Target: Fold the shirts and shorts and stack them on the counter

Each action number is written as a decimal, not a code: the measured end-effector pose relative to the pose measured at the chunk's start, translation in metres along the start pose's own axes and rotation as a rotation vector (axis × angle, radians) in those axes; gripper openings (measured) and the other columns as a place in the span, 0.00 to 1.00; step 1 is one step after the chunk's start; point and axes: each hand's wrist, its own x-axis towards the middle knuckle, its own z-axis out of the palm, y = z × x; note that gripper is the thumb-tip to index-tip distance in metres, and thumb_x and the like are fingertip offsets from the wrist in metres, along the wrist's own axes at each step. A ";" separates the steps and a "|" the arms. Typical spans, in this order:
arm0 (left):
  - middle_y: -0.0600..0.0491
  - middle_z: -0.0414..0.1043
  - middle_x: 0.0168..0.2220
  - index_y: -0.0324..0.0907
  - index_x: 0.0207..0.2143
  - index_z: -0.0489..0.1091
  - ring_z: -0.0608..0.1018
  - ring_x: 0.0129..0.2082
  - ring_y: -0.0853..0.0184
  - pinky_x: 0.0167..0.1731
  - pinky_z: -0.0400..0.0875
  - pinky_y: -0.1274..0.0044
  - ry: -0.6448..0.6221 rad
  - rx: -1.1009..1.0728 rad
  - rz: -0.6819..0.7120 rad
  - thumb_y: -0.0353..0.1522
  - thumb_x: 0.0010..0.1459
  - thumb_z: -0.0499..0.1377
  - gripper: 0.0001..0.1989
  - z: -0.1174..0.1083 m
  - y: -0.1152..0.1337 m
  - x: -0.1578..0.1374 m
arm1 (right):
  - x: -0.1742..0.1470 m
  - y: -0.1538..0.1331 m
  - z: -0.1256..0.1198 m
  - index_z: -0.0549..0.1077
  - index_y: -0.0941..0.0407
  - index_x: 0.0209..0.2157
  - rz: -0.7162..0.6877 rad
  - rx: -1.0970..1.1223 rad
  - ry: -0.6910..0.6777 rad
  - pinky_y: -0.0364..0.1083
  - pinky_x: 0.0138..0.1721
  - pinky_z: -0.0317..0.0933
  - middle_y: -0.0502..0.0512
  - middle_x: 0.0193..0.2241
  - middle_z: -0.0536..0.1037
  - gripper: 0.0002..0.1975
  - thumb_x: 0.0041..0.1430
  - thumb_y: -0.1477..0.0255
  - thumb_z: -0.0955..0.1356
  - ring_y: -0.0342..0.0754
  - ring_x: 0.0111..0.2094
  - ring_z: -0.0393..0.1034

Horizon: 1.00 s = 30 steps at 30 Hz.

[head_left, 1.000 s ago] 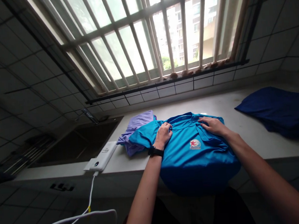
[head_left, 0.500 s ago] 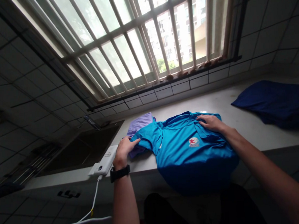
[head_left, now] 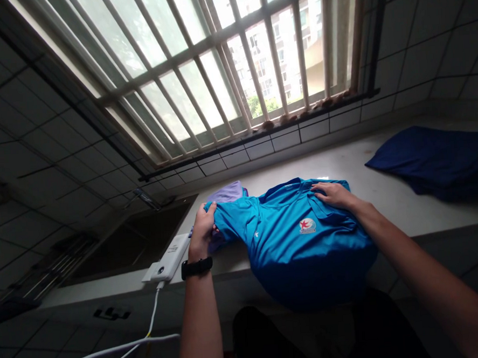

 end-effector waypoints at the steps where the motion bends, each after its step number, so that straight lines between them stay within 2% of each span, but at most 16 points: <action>1: 0.68 0.52 0.18 0.47 0.36 0.59 0.58 0.13 0.75 0.15 0.55 0.83 -0.053 -0.043 -0.037 0.45 0.59 0.64 0.18 -0.001 0.000 -0.001 | 0.000 0.000 0.000 0.80 0.55 0.55 -0.001 -0.006 -0.008 0.52 0.66 0.63 0.57 0.60 0.78 0.20 0.66 0.71 0.64 0.55 0.65 0.70; 3: 0.68 0.55 0.19 0.46 0.37 0.61 0.60 0.14 0.77 0.15 0.56 0.84 -0.184 -0.134 -0.044 0.45 0.52 0.70 0.23 -0.004 0.000 -0.005 | 0.000 0.001 0.000 0.79 0.55 0.56 -0.005 -0.014 -0.018 0.52 0.66 0.62 0.57 0.61 0.78 0.20 0.67 0.71 0.64 0.55 0.65 0.69; 5: 0.65 0.61 0.21 0.44 0.39 0.64 0.64 0.16 0.77 0.17 0.59 0.84 -0.332 -0.201 0.009 0.44 0.44 0.75 0.28 -0.005 0.003 -0.012 | 0.001 0.003 0.000 0.79 0.55 0.56 -0.014 -0.007 -0.013 0.52 0.66 0.63 0.57 0.61 0.78 0.20 0.67 0.70 0.64 0.55 0.64 0.70; 7: 0.61 0.68 0.26 0.42 0.43 0.68 0.70 0.21 0.75 0.20 0.64 0.83 -0.480 -0.198 0.086 0.44 0.41 0.77 0.31 -0.001 0.008 -0.019 | 0.001 0.005 0.002 0.80 0.54 0.55 -0.023 0.011 0.001 0.52 0.65 0.64 0.56 0.60 0.79 0.19 0.67 0.69 0.65 0.56 0.64 0.71; 9: 0.54 0.76 0.32 0.41 0.48 0.73 0.77 0.28 0.70 0.27 0.70 0.80 -0.617 -0.105 0.163 0.45 0.46 0.75 0.30 0.008 0.012 -0.024 | 0.002 0.008 0.003 0.81 0.53 0.54 -0.035 0.026 0.014 0.53 0.65 0.65 0.56 0.58 0.80 0.19 0.66 0.68 0.65 0.57 0.63 0.72; 11: 0.49 0.80 0.38 0.41 0.53 0.75 0.80 0.36 0.65 0.32 0.73 0.77 -0.690 0.061 0.234 0.45 0.56 0.69 0.26 0.021 0.014 -0.027 | 0.003 0.010 0.004 0.81 0.53 0.53 -0.047 0.032 0.021 0.54 0.65 0.66 0.56 0.58 0.80 0.18 0.66 0.68 0.65 0.58 0.63 0.72; 13: 0.47 0.81 0.41 0.41 0.53 0.76 0.81 0.41 0.61 0.37 0.74 0.75 -0.670 0.274 0.295 0.43 0.61 0.64 0.22 0.037 0.011 -0.028 | 0.003 0.011 0.004 0.81 0.53 0.53 -0.054 0.033 0.021 0.54 0.65 0.66 0.56 0.58 0.80 0.19 0.66 0.67 0.65 0.58 0.63 0.72; 16: 0.46 0.80 0.44 0.40 0.49 0.79 0.81 0.44 0.58 0.46 0.74 0.72 -0.555 0.615 0.393 0.37 0.59 0.65 0.16 0.060 0.001 -0.028 | 0.003 0.010 0.004 0.81 0.52 0.53 -0.049 0.032 0.017 0.54 0.65 0.65 0.56 0.58 0.80 0.18 0.66 0.68 0.65 0.57 0.63 0.72; 20: 0.43 0.77 0.51 0.42 0.51 0.78 0.78 0.52 0.55 0.53 0.72 0.70 -0.461 0.948 0.463 0.36 0.60 0.66 0.17 0.082 -0.016 -0.032 | 0.002 0.007 0.002 0.81 0.53 0.53 -0.040 0.028 0.015 0.54 0.66 0.64 0.57 0.59 0.80 0.18 0.67 0.68 0.65 0.57 0.63 0.72; 23: 0.43 0.76 0.51 0.42 0.50 0.77 0.78 0.51 0.56 0.49 0.72 0.71 -0.445 1.043 0.455 0.35 0.61 0.66 0.15 0.089 -0.022 -0.032 | 0.002 0.006 0.002 0.81 0.53 0.53 -0.043 0.030 0.012 0.54 0.66 0.64 0.57 0.59 0.79 0.18 0.67 0.68 0.65 0.56 0.63 0.72; 26: 0.45 0.78 0.45 0.41 0.45 0.77 0.80 0.47 0.58 0.45 0.71 0.73 -0.400 1.030 0.426 0.31 0.63 0.63 0.08 0.094 -0.021 -0.028 | 0.002 0.005 0.002 0.81 0.53 0.54 -0.045 0.024 0.013 0.53 0.65 0.64 0.57 0.58 0.80 0.18 0.67 0.69 0.66 0.57 0.64 0.71; 28: 0.44 0.79 0.44 0.41 0.43 0.76 0.80 0.45 0.59 0.44 0.71 0.73 -0.307 1.029 0.408 0.29 0.66 0.59 0.07 0.098 -0.019 -0.026 | 0.002 0.004 0.001 0.81 0.53 0.54 -0.044 0.026 0.019 0.54 0.65 0.65 0.57 0.58 0.80 0.17 0.67 0.70 0.66 0.57 0.63 0.71; 30: 0.42 0.78 0.46 0.39 0.45 0.75 0.81 0.45 0.57 0.42 0.71 0.72 -0.167 1.053 0.397 0.27 0.68 0.53 0.10 0.102 -0.017 -0.026 | 0.001 0.002 0.001 0.81 0.53 0.53 -0.042 0.028 0.023 0.54 0.65 0.65 0.57 0.58 0.80 0.17 0.67 0.70 0.66 0.57 0.63 0.72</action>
